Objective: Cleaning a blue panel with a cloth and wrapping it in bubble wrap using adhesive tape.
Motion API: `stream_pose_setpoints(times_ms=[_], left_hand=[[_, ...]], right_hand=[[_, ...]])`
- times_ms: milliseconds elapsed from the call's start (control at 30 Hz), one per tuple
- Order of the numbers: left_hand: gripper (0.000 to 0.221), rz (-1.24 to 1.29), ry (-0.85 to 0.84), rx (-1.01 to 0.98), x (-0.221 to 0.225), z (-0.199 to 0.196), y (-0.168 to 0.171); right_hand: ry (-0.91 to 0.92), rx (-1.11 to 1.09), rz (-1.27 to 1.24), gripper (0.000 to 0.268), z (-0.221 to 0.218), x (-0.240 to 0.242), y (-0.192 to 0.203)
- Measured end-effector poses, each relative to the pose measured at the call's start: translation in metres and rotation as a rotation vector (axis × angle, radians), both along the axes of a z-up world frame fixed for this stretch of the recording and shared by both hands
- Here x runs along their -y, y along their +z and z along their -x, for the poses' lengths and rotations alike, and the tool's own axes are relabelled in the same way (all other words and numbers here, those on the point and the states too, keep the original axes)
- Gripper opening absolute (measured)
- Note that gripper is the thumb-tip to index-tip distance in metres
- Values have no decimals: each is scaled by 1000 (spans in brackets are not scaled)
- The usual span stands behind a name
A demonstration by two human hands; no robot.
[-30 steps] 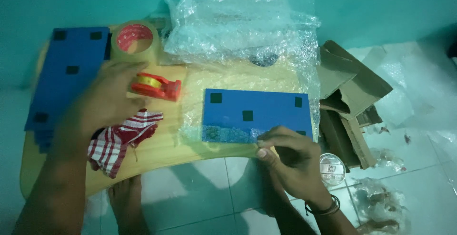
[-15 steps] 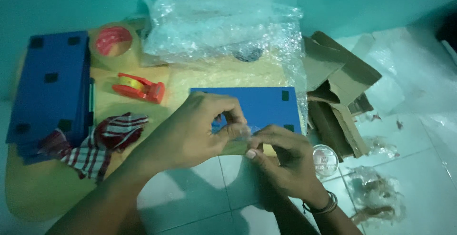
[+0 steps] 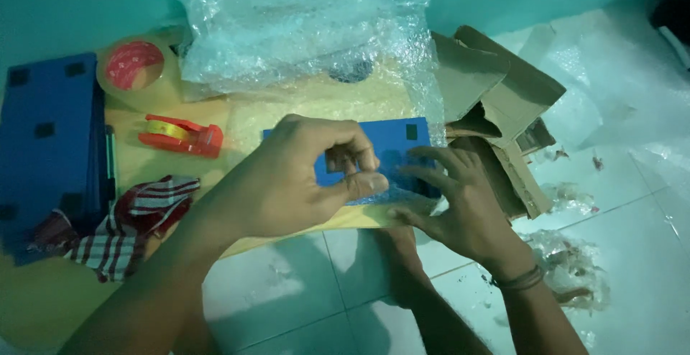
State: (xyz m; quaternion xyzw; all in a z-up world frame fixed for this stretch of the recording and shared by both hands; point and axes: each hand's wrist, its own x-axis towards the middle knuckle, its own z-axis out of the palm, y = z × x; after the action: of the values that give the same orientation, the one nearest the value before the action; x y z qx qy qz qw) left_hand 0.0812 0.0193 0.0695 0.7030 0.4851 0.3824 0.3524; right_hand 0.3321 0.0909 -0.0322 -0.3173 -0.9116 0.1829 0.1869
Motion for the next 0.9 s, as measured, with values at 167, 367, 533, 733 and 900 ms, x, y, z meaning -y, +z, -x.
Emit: stream_pose_setpoints(times_ms=[167, 367, 533, 733, 900], left_hand=[[15, 245, -29, -258, -27, -1, -31], [16, 426, -123, -429, -60, -4, -71], [17, 433, -126, -414, -65, -8, -78], [19, 517, -163, -468, -69, -14, -67], [19, 387, -165, -373, -65, -5, -74]], right_hand=[[38, 98, 37, 36, 8, -15, -5], [47, 104, 180, 31, 11, -30, -9], [82, 56, 198, 26, 11, -30, -9], [59, 89, 248, 31, 7, -34, -20], [82, 161, 234, 31, 5, -34, -22]])
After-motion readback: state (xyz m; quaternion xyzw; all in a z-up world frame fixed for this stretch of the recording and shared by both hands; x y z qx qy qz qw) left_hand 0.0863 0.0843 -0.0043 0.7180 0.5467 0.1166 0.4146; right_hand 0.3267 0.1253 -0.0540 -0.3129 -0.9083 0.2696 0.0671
